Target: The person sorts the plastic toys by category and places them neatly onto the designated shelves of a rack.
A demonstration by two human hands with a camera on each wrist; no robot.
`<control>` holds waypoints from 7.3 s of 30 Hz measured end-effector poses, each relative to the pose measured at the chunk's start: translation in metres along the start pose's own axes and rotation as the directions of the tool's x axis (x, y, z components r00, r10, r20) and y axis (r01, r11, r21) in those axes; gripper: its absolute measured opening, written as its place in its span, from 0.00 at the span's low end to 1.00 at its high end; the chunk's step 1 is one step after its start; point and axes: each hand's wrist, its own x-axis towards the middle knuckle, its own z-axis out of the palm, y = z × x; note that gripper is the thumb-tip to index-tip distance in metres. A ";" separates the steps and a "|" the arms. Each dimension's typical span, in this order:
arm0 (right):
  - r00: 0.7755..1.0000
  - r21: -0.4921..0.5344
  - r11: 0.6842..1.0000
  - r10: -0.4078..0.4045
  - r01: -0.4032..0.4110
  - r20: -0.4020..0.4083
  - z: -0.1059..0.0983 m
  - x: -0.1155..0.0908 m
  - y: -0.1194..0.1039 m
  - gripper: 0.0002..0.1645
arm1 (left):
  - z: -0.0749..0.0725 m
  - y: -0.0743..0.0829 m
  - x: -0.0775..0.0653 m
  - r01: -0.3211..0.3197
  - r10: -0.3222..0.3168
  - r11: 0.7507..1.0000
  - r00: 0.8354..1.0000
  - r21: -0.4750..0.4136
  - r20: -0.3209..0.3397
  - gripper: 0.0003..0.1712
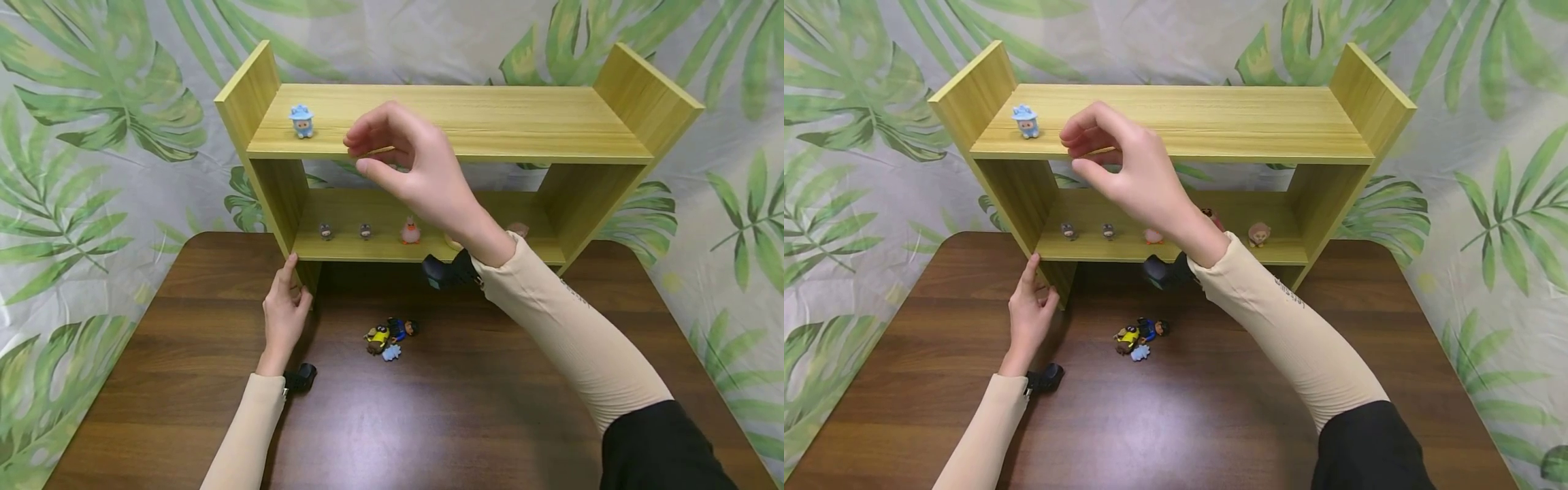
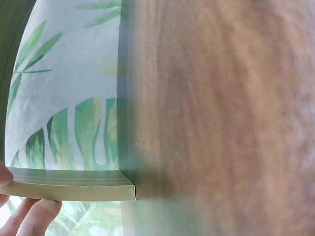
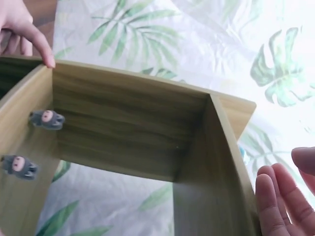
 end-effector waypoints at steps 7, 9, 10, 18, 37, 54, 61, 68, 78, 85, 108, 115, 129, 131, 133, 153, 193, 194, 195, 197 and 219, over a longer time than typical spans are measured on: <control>0.999 0.041 0.998 -0.048 0.049 -0.018 -0.004 -0.017 0.007 0.10 | 0.000 0.000 -0.001 0.003 -0.003 1.000 1.000 0.003 -0.004 0.49; 0.998 0.047 0.997 -0.055 0.056 -0.021 -0.005 -0.022 0.008 0.10 | 0.000 0.000 -0.001 0.002 -0.002 1.000 1.000 0.000 -0.005 0.48; 0.998 0.049 0.997 -0.062 0.063 -0.022 -0.005 -0.024 0.009 0.10 | 0.001 0.000 -0.001 0.001 -0.001 1.000 1.000 0.000 -0.006 0.48; 0.998 0.031 0.998 -0.060 0.060 0.007 -0.005 -0.048 0.021 0.11 | 0.001 0.001 -0.001 -0.006 0.006 1.000 1.000 0.001 -0.010 0.48; 0.987 0.015 0.989 0.145 -0.146 0.074 0.001 -0.108 0.072 0.11 | 0.000 0.002 -0.001 -0.003 0.003 1.000 1.000 0.003 -0.009 0.49; 0.946 -0.007 0.952 0.303 -0.305 0.117 0.016 -0.157 0.114 0.11 | 0.000 0.002 0.000 -0.014 0.014 1.000 1.000 0.014 -0.003 0.51; 0.924 -0.014 0.936 0.351 -0.353 0.153 0.023 -0.172 0.128 0.10 | 0.001 0.003 0.000 0.000 0.000 1.000 1.000 0.003 -0.003 0.50; 0.906 -0.025 0.924 0.379 -0.381 0.188 0.032 -0.186 0.138 0.09 | 0.001 0.003 0.000 -0.005 0.005 1.000 1.000 -0.007 -0.008 0.48; 0.868 -0.058 0.902 0.429 -0.429 0.250 0.048 -0.207 0.153 0.10 | 0.002 0.002 0.000 -0.017 0.017 1.000 1.000 -0.002 -0.012 0.49; 0.859 -0.099 0.896 0.444 -0.434 0.254 0.050 -0.213 0.156 0.12 | 0.002 0.001 0.000 -0.012 0.012 1.000 1.000 0.004 -0.011 0.49; 0.846 -0.210 0.891 0.450 -0.402 0.287 0.062 -0.220 0.162 0.14 | 0.001 0.001 0.000 -0.024 0.024 1.000 0.999 0.013 -0.023 0.52; 0.844 -0.302 0.884 0.444 -0.358 0.300 0.066 -0.226 0.164 0.12 | 0.001 0.001 -0.001 -0.019 0.019 1.000 1.000 0.017 -0.016 0.51; 0.823 -0.420 0.872 0.421 -0.251 0.382 0.070 -0.225 0.159 0.15 | 0.000 0.001 -0.001 -0.011 0.011 1.000 1.000 0.019 -0.010 0.50; 0.823 -0.411 0.874 0.423 -0.260 0.380 0.071 -0.224 0.159 0.14 | 0.000 0.001 -0.001 -0.010 0.010 1.000 1.000 0.018 -0.008 0.50; 0.823 -0.398 0.876 0.427 -0.273 0.375 0.071 -0.224 0.158 0.13 | 0.000 0.001 -0.001 -0.008 0.008 1.000 1.000 0.015 -0.007 0.50; 0.858 -0.216 0.895 0.438 -0.390 0.267 0.059 -0.217 0.155 0.10 | 0.000 0.002 0.000 -0.006 0.006 1.000 1.000 0.015 -0.015 0.49; 0.907 0.027 0.919 0.382 -0.392 0.177 0.038 -0.199 0.134 0.09 | 0.000 0.003 -0.001 -0.006 0.006 1.000 1.000 0.010 -0.006 0.48; 0.904 0.025 0.917 0.389 -0.399 0.176 0.038 -0.199 0.134 0.09 | 0.000 0.003 -0.001 -0.007 0.007 1.000 1.000 0.010 -0.007 0.48; 0.902 0.017 0.915 0.395 -0.403 0.175 0.038 -0.199 0.133 0.10 | 0.000 0.003 -0.001 -0.007 0.007 1.000 1.000 0.012 -0.008 0.48; 0.896 -0.005 0.909 0.410 -0.416 0.172 0.037 -0.197 0.131 0.11 | 0.000 0.003 -0.001 -0.006 0.006 1.000 1.000 0.013 -0.007 0.48; 0.945 -0.028 0.950 0.313 -0.312 0.099 0.015 -0.169 0.105 0.14 | 0.000 0.003 0.000 -0.008 0.008 1.000 1.000 -0.002 -0.010 0.49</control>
